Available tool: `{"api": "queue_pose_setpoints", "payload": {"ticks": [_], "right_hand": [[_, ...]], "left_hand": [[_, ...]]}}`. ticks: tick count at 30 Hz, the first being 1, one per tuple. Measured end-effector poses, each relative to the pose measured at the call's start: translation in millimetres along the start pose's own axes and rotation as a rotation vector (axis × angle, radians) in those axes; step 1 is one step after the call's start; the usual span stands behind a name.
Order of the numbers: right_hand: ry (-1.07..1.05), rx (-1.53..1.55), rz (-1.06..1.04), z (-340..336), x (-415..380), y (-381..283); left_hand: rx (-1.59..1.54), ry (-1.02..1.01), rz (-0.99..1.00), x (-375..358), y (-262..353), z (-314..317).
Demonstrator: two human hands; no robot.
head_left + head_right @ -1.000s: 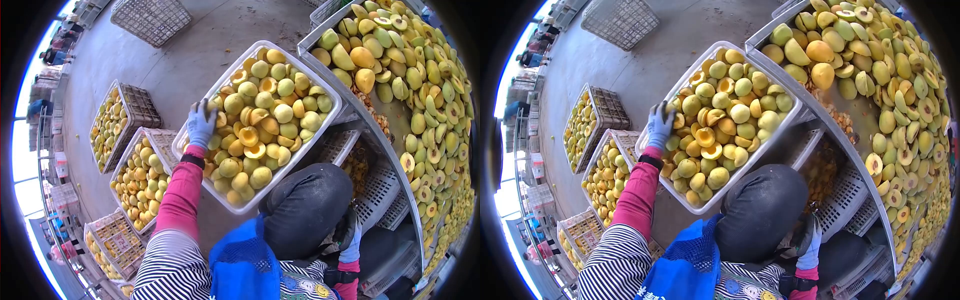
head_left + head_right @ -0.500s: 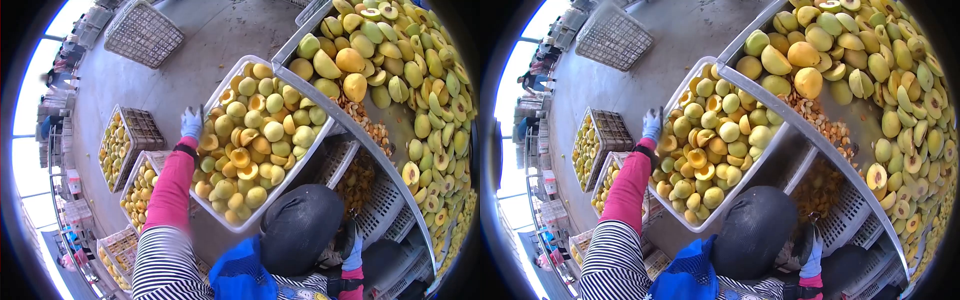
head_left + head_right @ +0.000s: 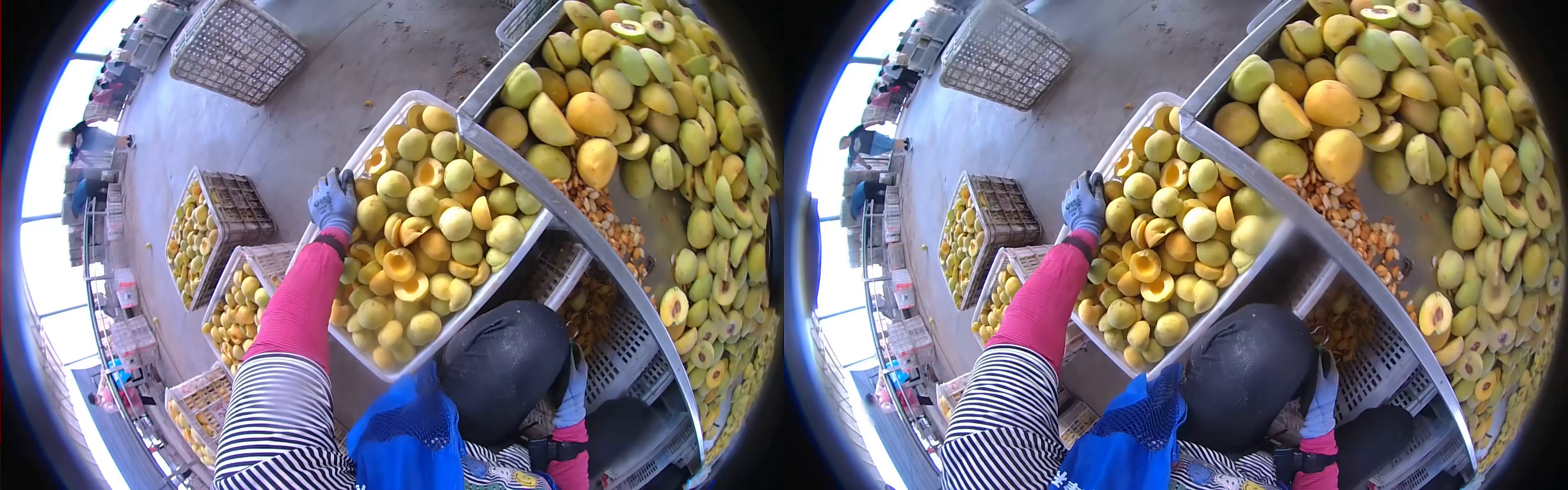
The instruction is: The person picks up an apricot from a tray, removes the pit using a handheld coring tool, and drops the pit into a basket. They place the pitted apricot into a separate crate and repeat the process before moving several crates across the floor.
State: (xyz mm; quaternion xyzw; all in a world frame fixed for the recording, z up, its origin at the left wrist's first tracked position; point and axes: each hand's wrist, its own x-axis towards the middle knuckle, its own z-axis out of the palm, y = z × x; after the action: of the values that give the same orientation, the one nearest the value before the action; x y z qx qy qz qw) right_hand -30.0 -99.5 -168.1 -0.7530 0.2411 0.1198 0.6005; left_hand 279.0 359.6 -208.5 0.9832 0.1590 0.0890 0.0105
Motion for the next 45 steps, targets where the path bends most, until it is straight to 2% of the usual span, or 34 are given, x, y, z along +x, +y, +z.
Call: {"api": "queue_pose_setpoints", "payload": {"ticks": [1, 2, 3, 4, 5, 6, 7, 9, 10, 11, 13, 14, 17, 18, 19, 21, 22, 23, 25, 27, 29, 31, 33, 37, 39, 41, 43, 44, 45], "right_hand": [[0.014, 0.021, 0.04, -9, -1, 2], [-0.016, -0.655, -0.366, -24, -9, -17], [-0.006, -0.657, -0.368, -36, -16, -31], [-0.016, -0.386, -0.094, -44, -23, -42], [-0.026, -0.109, 0.174, -48, -29, -46], [0.111, 0.265, 0.331, -61, -30, -22], [0.118, 0.269, 0.333, -67, -36, -9], [0.261, 0.054, 0.201, -72, -49, 5], [0.241, 0.273, 0.429, -63, -52, -44], [0.25, 0.27, 0.429, -55, -58, -41], [0.404, 0.315, 0.235, -46, -65, -22], [0.276, 0.036, 0.15, -53, -69, -11], [0.323, 0.098, -0.022, -44, -63, 24], [0.37, -0.17, -0.255, -42, -64, 22], [0.412, -0.166, -0.264, -44, -66, 20], [0.316, 0.345, 0.205, -49, -76, 14], [0.235, 0.389, 0.233, -48, -79, -13], [0.264, 0.395, 0.23, -43, -84, -34], [0.236, 0.456, 0.345, -34, -89, -68], [0.192, 0.413, 0.37, -34, -88, -83], [0.125, 0.529, 0.308, -33, -88, -82], [0.139, 0.569, 0.287, -33, -88, -77], [0.13, 0.503, 0.297, -37, -85, -81], [0.147, 0.588, 0.309, -53, -81, -74], [0.18, 0.609, 0.305, -63, -80, -77], [0.212, 0.626, 0.305, -73, -82, -86], [0.267, 0.649, 0.155, -82, -86, -103], [0.258, 0.689, 0.088, -85, -87, -112], [0.257, 0.697, 0.103, -85, -88, -125]], "left_hand": [[-0.053, -0.113, -0.056, 2, 1, -5], [-0.063, -0.105, -0.053, 13, -14, 6], [-0.187, -0.195, 0.068, 30, -41, 31], [-0.306, -0.288, 0.19, 36, -55, 44], [-0.327, -0.127, 0.174, 30, -48, 26], [-0.313, -0.036, 0.287, 17, -37, 3], [-0.297, 0.053, 0.403, -2, -27, -11], [-0.08, -0.096, 0.544, -55, -31, 18], [-0.114, -0.081, 0.473, -88, 7, -26], [-0.113, -0.121, 0.439, -91, 7, -28], [-0.189, -0.111, 0.4, -88, 15, -26], [-0.167, -0.126, 0.396, -90, 15, -31], [-0.176, -0.245, 0.353, -85, 12, -36], [-0.208, -0.231, 0.335, -84, 19, -46], [-0.242, -0.22, 0.326, -88, 29, -54], [-0.387, 0.08, 0.488, -103, 61, -86], [-0.556, 0.063, 0.484, -109, 82, -105], [-0.722, 0.041, 0.474, -116, 105, -127], [-0.817, 0.1, 0.535, -118, 158, -170], [-1.008, -0.122, 0.526, -115, 212, -218], [-0.73, -0.016, 0.71, -100, 266, -245], [-0.512, -0.021, 0.875, -77, 323, -244], [-0.296, -0.163, 0.89, -68, 383, -248], [-0.198, -0.227, 0.865, -72, 446, -198], [-0.354, -0.304, 0.774, -67, 456, -179], [-0.702, -0.874, 0.607, -48, 442, -181], [-1.084, -0.601, 0.638, -71, 410, -193], [-1.166, -0.817, 0.594, -93, 388, -229], [-1.413, -0.865, 0.617, -119, 365, -236]]}}
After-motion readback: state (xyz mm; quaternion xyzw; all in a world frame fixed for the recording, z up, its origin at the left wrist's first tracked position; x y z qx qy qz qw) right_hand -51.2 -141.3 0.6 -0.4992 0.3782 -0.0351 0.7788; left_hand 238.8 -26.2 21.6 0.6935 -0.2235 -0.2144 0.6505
